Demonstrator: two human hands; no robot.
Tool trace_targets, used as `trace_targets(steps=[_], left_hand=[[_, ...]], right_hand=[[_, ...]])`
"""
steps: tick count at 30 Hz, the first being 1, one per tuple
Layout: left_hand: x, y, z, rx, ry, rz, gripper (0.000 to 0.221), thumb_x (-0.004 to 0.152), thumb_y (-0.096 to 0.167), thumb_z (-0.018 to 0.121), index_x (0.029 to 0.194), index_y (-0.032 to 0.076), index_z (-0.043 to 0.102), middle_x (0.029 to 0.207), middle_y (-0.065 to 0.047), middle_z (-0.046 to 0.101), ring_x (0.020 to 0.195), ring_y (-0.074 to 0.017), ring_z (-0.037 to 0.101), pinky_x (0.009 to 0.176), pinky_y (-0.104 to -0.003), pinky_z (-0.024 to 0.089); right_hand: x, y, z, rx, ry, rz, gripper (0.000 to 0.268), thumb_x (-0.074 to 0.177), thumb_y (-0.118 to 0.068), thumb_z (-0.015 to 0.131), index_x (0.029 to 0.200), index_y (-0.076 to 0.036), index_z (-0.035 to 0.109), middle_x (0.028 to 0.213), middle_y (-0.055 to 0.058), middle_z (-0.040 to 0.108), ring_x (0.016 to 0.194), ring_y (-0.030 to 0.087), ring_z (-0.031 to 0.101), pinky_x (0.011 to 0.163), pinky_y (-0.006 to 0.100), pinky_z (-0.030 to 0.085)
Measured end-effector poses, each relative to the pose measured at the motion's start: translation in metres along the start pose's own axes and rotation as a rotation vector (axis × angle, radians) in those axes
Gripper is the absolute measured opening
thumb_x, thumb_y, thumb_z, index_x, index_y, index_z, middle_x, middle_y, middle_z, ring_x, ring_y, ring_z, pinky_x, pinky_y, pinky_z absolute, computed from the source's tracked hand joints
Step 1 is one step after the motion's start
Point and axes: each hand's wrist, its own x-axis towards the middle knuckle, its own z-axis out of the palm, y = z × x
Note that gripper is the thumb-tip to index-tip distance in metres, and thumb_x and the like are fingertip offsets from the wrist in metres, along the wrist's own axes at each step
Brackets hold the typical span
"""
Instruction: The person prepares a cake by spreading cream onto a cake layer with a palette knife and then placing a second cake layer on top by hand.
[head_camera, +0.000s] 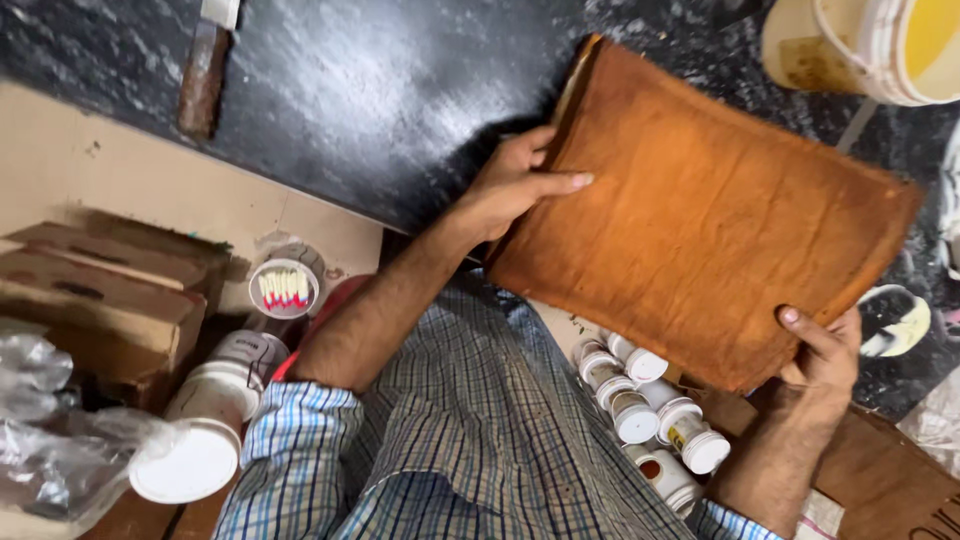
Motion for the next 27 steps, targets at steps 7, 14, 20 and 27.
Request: trace_targets(steps=[7, 14, 20, 27], left_hand=[[0.017, -0.026, 0.011, 0.116, 0.101, 0.026, 0.077, 0.081, 0.012, 0.084, 0.146, -0.004, 0.045, 0.123, -0.020, 0.071, 0.106, -0.0265, 0.073, 0.088, -0.037, 0.063], [0.016, -0.023, 0.009, 0.127, 0.100, -0.001, 0.082, 0.078, 0.017, 0.081, 0.148, -0.005, 0.044, 0.122, -0.025, 0.072, 0.105, -0.0294, 0.075, 0.086, -0.038, 0.065], [0.016, -0.015, 0.003, 0.192, 0.109, -0.043, 0.084, 0.081, 0.017, 0.082, 0.148, -0.006, 0.037, 0.127, -0.025, 0.067, 0.109, -0.0304, 0.073, 0.089, -0.041, 0.065], [0.017, -0.019, 0.000, 0.213, 0.099, -0.019, 0.080, 0.081, 0.019, 0.081, 0.146, -0.007, 0.043, 0.126, -0.025, 0.069, 0.109, -0.0300, 0.074, 0.090, -0.041, 0.065]], right_hand=[[0.022, -0.001, -0.022, -0.119, -0.027, -0.033, 0.057, 0.089, 0.014, 0.072, 0.142, 0.007, 0.054, 0.132, 0.019, 0.068, 0.116, 0.030, 0.070, 0.107, 0.043, 0.057], [0.028, 0.001, -0.029, -0.082, -0.070, -0.040, 0.052, 0.089, 0.018, 0.071, 0.137, 0.008, 0.054, 0.131, 0.020, 0.068, 0.115, 0.029, 0.070, 0.105, 0.041, 0.057], [0.031, 0.011, -0.028, -0.068, -0.035, -0.011, 0.063, 0.089, 0.015, 0.073, 0.148, 0.008, 0.051, 0.131, 0.020, 0.068, 0.116, 0.029, 0.070, 0.105, 0.041, 0.058], [0.032, 0.015, -0.019, -0.083, -0.029, 0.016, 0.063, 0.089, 0.013, 0.073, 0.147, 0.007, 0.048, 0.134, 0.020, 0.067, 0.119, 0.031, 0.068, 0.106, 0.043, 0.056]])
